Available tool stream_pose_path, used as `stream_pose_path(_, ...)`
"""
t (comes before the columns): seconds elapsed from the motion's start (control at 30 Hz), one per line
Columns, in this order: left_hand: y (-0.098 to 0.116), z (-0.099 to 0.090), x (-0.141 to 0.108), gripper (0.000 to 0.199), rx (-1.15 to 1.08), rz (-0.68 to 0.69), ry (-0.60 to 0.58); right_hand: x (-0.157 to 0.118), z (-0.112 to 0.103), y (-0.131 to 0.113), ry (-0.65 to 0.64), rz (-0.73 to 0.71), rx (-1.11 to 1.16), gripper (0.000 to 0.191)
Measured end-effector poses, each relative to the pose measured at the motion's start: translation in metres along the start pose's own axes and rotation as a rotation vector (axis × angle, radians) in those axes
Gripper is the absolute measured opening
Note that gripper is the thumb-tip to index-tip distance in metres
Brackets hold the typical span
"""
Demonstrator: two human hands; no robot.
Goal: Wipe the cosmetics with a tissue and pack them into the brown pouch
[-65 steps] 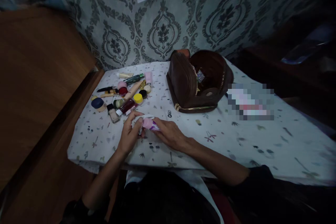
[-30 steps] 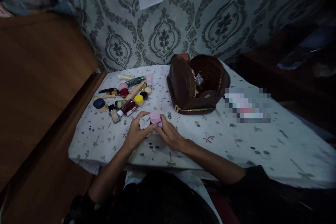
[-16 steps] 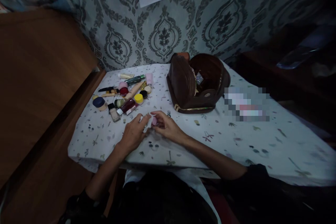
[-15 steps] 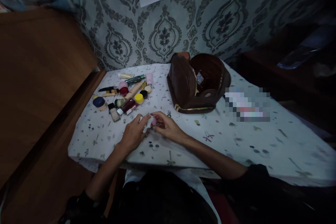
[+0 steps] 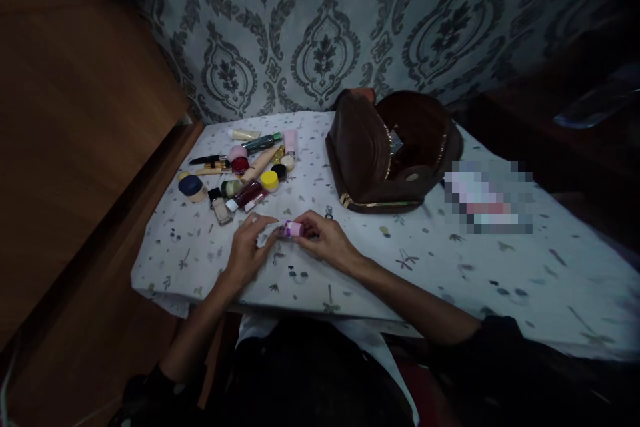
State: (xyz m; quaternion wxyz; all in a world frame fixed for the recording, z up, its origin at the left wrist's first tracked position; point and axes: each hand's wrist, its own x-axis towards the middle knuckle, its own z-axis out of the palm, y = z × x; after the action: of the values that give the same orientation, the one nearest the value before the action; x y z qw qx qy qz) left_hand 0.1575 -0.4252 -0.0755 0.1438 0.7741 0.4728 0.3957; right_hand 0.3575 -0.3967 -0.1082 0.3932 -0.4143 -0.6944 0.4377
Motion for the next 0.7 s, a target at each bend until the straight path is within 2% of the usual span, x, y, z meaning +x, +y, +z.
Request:
stream_pose_path(0.13,0.004,0.016,-0.006,0.026,0.214,0.091,-0.099,0.000,0.000,0.000,0.013,-0.011,-0.102,0.014)
stream_pose_path(0.23,0.000,0.018,-0.009,0.033,0.344,0.109,-0.122,-0.001,0.000,0.001,0.020,-0.016,-0.167,0.012)
stream_pose_path(0.4,-0.014,0.008,-0.014,0.025,0.384,0.060,-0.101,-0.001,0.000,0.002,0.024,-0.043,-0.249,0.013)
stream_pose_path(0.53,-0.022,-0.001,-0.020,0.030,0.412,0.031,-0.101,-0.003,-0.002,-0.001,0.010,-0.061,-0.331,0.014)
stream_pose_path(0.7,-0.024,-0.010,-0.023,0.028,0.422,-0.033,-0.128,-0.003,-0.004,0.001,-0.023,-0.114,-0.364,0.017)
